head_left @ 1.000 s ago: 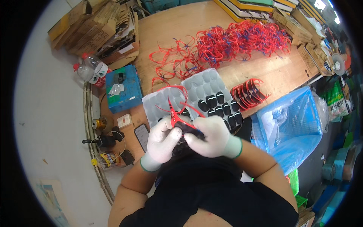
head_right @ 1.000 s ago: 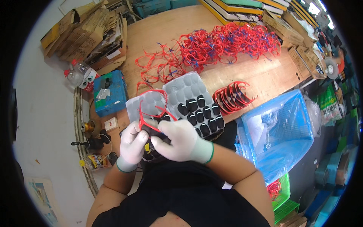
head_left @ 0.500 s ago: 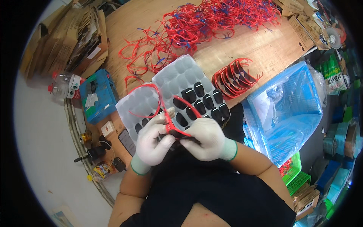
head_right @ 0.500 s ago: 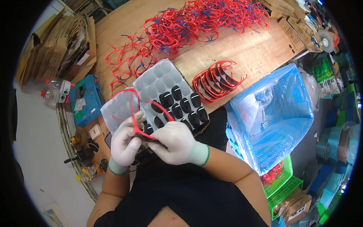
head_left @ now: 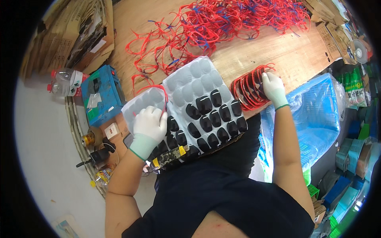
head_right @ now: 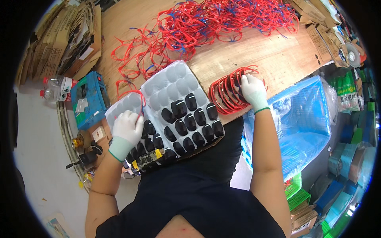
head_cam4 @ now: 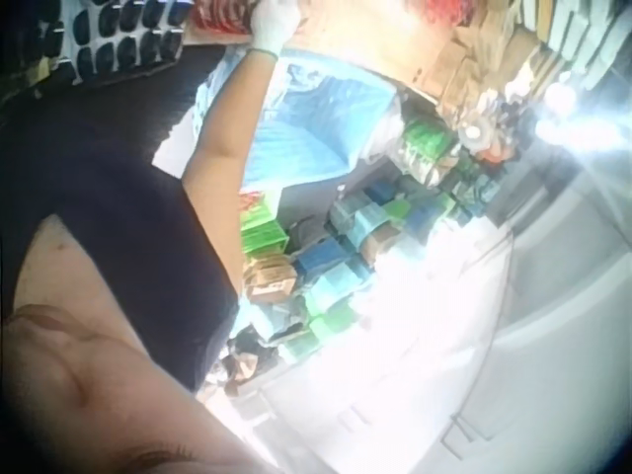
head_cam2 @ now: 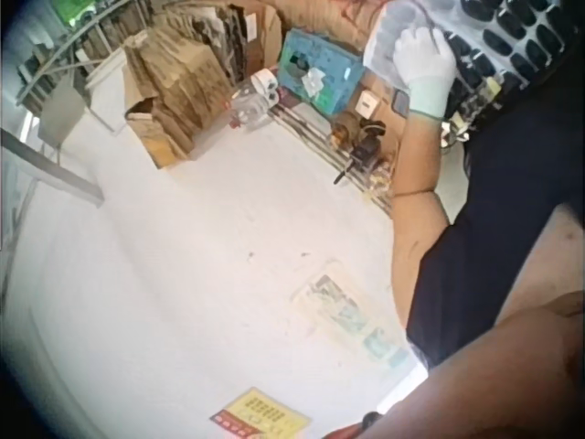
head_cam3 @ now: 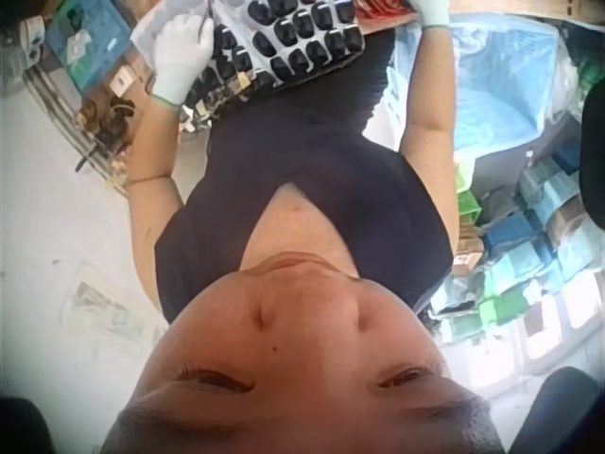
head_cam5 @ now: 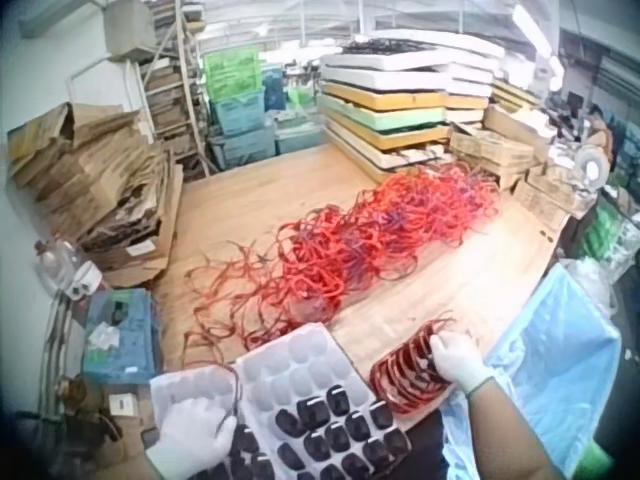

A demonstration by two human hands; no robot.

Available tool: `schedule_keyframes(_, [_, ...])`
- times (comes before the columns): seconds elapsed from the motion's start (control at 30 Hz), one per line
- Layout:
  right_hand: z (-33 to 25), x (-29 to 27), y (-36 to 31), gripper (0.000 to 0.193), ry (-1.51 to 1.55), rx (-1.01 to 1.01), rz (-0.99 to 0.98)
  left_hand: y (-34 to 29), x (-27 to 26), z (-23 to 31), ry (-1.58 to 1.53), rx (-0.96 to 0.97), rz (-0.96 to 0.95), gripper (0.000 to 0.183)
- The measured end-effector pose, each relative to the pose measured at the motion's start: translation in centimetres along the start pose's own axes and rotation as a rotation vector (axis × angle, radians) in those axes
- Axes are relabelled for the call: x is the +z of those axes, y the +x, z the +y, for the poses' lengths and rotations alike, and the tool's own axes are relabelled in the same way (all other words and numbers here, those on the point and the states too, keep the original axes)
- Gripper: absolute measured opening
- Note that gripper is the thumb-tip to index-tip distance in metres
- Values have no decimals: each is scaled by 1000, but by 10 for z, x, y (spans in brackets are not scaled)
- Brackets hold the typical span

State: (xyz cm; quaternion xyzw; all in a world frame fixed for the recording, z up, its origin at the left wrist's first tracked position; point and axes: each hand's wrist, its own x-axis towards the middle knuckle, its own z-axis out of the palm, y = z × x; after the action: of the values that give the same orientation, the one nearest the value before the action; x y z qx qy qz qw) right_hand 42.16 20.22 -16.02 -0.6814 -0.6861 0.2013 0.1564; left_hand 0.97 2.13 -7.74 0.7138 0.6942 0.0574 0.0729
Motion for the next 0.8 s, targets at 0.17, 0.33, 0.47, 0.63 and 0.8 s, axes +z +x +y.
schedule_keyframes(0.17, [9,-17,0,41,120,43,-49,-19,-34,-3,-490,-159,340,20])
schedule_keyframes(0.33, [-20,-17,-26,32,-51,-241,308,-65,-57,11,-1083,-214,407,23])
schedule_keyframes(0.47, [-130,-6,-78,39,-11,-496,-20,-88,-28,14,-1478,-199,452,18])
schedule_keyframes(0.63, [-172,9,-94,42,-273,-311,-173,-96,-53,31,-1743,-324,244,50])
schedule_keyframes(0.8, [-162,20,-90,35,-102,-348,-58,-112,-58,35,-1949,-135,145,60])
